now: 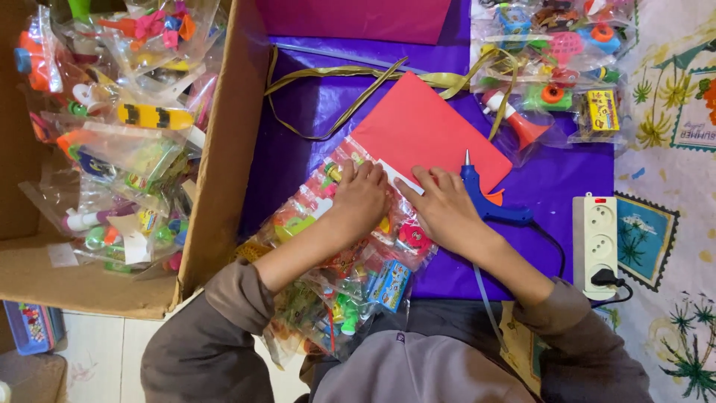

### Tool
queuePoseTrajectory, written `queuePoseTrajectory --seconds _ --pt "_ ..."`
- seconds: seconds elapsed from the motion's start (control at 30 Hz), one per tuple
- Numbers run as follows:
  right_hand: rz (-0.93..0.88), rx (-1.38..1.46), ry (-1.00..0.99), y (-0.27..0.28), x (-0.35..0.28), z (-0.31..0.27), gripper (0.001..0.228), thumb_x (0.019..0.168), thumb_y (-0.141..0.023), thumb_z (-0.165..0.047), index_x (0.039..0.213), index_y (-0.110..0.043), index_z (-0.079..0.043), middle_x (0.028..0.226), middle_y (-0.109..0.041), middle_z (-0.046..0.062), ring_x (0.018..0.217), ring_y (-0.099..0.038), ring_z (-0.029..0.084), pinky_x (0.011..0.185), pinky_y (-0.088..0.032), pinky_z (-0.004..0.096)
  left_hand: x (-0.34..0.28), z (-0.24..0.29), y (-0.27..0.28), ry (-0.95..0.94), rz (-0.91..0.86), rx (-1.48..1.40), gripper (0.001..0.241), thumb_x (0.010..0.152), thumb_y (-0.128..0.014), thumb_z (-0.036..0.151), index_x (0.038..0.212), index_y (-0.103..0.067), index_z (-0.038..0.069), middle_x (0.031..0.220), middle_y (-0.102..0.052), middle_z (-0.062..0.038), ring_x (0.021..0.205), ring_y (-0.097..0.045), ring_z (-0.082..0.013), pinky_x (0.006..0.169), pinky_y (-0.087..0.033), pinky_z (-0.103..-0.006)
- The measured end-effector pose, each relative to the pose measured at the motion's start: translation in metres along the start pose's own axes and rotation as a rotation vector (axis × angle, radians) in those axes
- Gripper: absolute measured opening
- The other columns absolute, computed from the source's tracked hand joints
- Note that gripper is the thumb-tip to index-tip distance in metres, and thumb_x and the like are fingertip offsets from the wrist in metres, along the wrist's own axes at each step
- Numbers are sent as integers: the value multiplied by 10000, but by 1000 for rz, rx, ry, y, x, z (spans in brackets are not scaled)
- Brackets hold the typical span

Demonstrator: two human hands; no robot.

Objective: Selecting small packaged toys from a box and using a hot glue gun to attach them to a red cardstock display sheet.

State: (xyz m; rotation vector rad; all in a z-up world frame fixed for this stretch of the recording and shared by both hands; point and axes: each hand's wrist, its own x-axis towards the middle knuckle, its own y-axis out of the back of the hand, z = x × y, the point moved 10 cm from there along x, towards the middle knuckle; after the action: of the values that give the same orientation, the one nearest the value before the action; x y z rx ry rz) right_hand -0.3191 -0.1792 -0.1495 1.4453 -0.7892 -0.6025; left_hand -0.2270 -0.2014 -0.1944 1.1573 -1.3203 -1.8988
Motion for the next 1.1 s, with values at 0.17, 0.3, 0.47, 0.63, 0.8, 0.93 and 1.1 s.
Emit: queuePoseTrajectory --seconds 0.17,0.3,0.47,0.63,0.8,0.93,1.1 --pt "-96 35 -125 39 -25 44 725 769 -703 -187 1470 -522 -233 1319 -541 146 1224 -527 399 923 -456 517 -5 1 4 40 -82 15 484 1046 -448 315 1428 -555 37 1487 -518 -172 1428 -358 -341 1127 -166 -555" --pt "-177 -68 -289 43 -66 83 785 739 -698 -166 1497 -499 -133 1309 -565 186 1253 -528 404 906 -501 497 -5 -2 3 23 -100 15 479 1033 -482 302 1413 -560 22 1454 -519 -164 1386 -363 -342 1080 -213 -539" --pt "-287 -15 -342 6 -98 94 809 716 -689 -142 1498 -490 -81 1334 -565 192 1290 -520 400 928 -510 495 2 -7 -13 14 -136 1 491 1015 -500 298 1407 -557 9 1422 -524 -160 1349 -363 -339 1038 -237 -530" --pt "-197 57 -397 -6 -96 95 791 700 -705 -97 1465 -509 -56 1310 -536 197 1240 -542 397 898 -509 498 1 -7 -9 19 -133 -16 479 1003 -531 290 1384 -582 5 1402 -535 -158 1318 -371 -323 1007 -248 -502" --pt "-120 136 -371 2 -95 98 677 671 -697 -77 1339 -590 -104 1222 -546 151 1084 -623 365 831 -507 458 -3 -7 -3 9 -139 -22 477 1001 -541 288 1381 -592 5 1409 -539 -158 1314 -378 -319 1002 -262 -485" --pt "-23 369 -353 18 -90 99 656 634 -697 -26 1282 -608 -73 1202 -537 144 1074 -639 392 868 -520 471 -5 -8 5 -7 -134 -29 465 1005 -540 282 1381 -599 14 1406 -545 -158 1310 -385 -317 980 -276 -471" --pt "26 838 -361 16 -80 100 639 610 -738 30 1236 -634 -47 1155 -634 152 1090 -667 364 914 -530 433 -1 -14 3 2 -134 -87 453 977 -552 269 1358 -608 30 1406 -511 -133 1258 -391 -306 937 -299 -449"
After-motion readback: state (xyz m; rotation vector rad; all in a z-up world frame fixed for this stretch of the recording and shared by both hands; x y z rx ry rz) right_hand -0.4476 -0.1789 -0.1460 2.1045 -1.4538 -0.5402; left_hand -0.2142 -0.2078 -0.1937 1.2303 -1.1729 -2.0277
